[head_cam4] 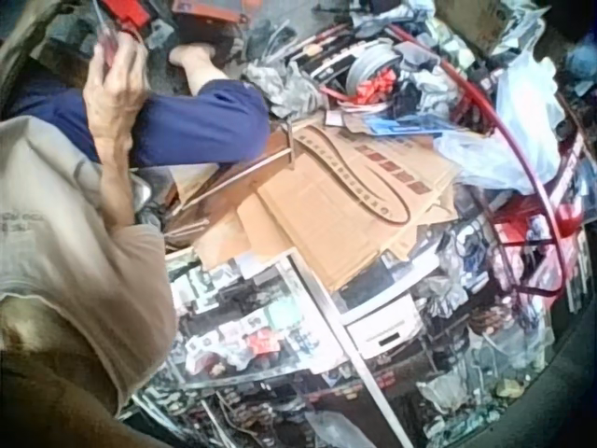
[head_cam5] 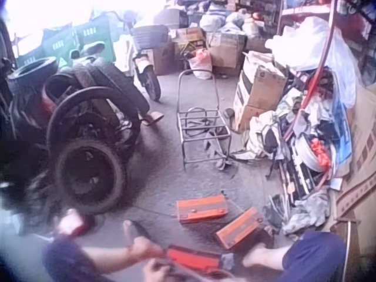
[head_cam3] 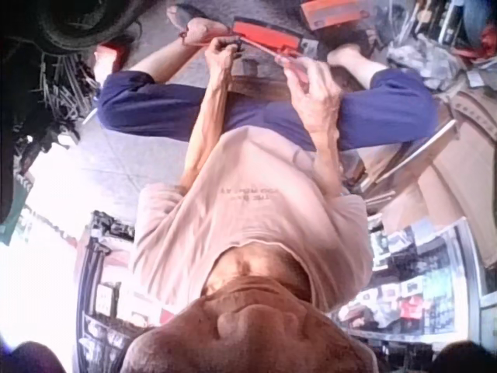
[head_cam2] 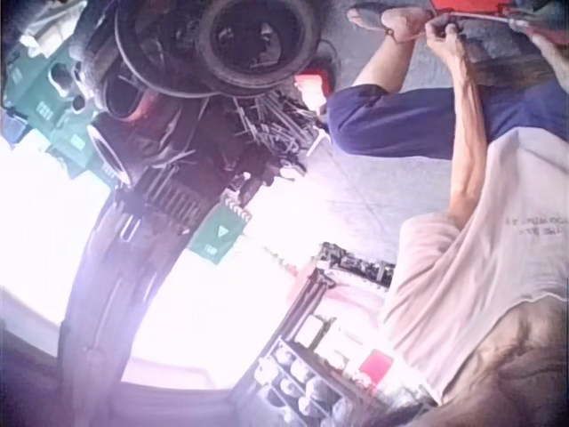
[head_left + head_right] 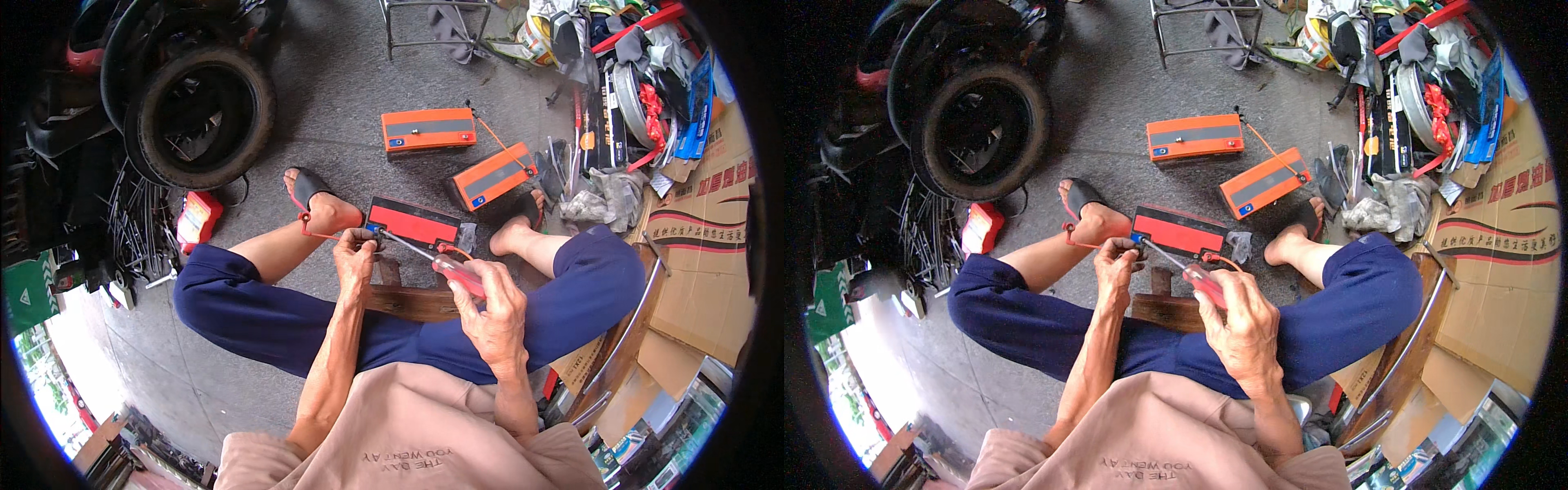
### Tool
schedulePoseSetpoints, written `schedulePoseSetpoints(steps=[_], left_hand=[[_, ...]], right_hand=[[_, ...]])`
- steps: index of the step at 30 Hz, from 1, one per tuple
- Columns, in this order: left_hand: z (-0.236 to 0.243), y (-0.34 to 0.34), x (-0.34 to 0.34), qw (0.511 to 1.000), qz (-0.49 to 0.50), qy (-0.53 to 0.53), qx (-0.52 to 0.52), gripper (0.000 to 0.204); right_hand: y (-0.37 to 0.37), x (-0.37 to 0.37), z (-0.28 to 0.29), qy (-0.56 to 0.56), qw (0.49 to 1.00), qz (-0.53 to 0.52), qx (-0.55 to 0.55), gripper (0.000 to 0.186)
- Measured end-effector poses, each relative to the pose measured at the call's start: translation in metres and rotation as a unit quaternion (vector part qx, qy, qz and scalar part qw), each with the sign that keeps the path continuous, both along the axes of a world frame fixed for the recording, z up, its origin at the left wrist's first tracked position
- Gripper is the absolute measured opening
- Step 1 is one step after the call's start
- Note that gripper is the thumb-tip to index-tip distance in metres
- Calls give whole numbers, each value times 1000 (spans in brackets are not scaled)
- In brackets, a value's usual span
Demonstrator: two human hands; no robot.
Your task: The person sits on the floor of a cluttered workshop and uses a screwdriver to manipulate screws on several small orange and red rectangular electronic devices. They repeatedly tighten and loosen screws on the casing of the devices, occasionally adjusting their position or the orientation of the objects.
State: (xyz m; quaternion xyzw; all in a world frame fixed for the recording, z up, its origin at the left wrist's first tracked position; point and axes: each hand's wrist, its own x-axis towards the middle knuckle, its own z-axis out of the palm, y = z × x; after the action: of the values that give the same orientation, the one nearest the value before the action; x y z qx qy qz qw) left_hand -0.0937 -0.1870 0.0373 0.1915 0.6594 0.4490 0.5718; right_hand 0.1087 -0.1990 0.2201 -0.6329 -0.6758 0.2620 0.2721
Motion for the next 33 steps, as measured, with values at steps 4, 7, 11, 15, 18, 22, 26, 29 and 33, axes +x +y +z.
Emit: schedulePoseSetpoints(steps=[4, 7, 11, 15, 18, 22, 26, 29, 33], left_hand=[[-7, -2, -3, 999, 21, -13, -22, 12], [-7, -3, -2, 999, 21, -5, -33, 12], [-9, -7, -5, 999, 3, -14, -40, 10], [-8, -6, -7, 998, -23, -15, -53, 9], [3, -2, 3, 997, 6, -34, -71, 19], [12, 5, 8, 997, -11, -56, -58, 35], [16, 7, 7, 991, -50, -112, -49, 36], [21, 10, 8, 989, -54, -127, -58, 29], [26, 14, 10, 987, -32, -146, -57, 23]], right_hand=[[-2, -7, -6, -11, 1000, 20, 1, 30], [-3, -9, -5, -18, 1000, 15, -11, 29], [-7, -8, -1, -21, 1000, -3, -20, 29], [-14, -5, 2, -19, 999, -17, -36, 29], [-16, -2, 5, -32, 999, -8, -35, 30], [-16, -1, 12, -29, 999, -14, -20, 30], [-14, -1, 20, -25, 999, -10, 16, 32], [-14, -2, 22, -10, 999, -18, 39, 32], [-18, -2, 29, 8, 999, -15, 40, 34]])
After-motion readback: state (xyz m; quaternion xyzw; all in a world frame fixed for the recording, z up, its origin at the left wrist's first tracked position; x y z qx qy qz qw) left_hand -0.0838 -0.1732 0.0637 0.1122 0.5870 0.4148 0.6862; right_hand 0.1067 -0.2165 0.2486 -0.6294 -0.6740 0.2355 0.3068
